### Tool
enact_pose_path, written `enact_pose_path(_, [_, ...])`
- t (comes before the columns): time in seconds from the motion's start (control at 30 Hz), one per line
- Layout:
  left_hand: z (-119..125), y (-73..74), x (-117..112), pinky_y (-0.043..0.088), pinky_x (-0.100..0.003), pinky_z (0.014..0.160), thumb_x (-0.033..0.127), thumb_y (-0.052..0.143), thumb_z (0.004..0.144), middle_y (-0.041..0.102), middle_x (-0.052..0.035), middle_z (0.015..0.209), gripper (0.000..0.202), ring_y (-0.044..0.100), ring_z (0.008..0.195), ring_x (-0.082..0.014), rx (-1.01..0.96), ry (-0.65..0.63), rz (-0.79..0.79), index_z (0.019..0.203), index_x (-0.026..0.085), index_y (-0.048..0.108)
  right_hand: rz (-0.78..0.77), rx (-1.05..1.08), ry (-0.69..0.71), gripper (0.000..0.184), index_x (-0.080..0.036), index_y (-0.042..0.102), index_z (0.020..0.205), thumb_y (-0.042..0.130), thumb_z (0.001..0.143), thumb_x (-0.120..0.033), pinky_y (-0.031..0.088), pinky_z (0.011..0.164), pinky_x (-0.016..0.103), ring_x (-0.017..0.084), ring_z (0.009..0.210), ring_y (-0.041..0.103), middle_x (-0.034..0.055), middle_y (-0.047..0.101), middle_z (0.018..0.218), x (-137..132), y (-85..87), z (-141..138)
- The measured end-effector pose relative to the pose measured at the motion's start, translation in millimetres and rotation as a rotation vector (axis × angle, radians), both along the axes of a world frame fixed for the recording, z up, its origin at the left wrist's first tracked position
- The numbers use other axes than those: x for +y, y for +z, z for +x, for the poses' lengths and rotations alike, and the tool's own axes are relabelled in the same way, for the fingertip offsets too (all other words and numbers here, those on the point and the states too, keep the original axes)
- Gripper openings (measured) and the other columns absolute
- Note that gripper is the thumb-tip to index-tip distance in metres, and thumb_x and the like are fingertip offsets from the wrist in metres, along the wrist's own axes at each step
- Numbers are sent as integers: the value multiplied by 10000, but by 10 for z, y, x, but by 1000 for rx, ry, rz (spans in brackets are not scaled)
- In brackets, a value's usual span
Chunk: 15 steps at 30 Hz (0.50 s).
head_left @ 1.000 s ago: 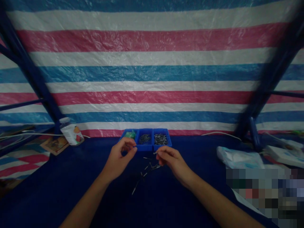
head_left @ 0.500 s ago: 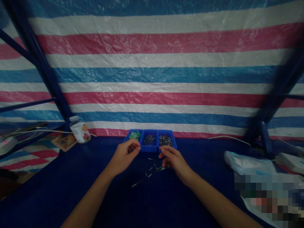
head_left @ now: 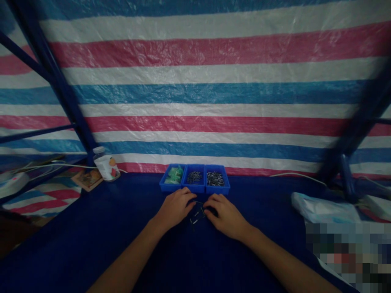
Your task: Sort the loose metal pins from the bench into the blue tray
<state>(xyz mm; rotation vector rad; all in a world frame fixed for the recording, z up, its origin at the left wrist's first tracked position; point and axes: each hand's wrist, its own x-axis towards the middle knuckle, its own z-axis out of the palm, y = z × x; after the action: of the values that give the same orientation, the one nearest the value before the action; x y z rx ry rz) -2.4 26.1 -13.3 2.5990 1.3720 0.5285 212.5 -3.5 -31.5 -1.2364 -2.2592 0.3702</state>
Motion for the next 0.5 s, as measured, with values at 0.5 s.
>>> enact_pose_path(0.5, [160,27,-103,489,-302,780,277,483,984,684,-15,879,184,635,814,-161,-230,-61,35,949,204,648,-122,362,-207,328,-213,615,838,475,962,-483,391,668,316,168,704,566,10,631,750,-22,105,-25])
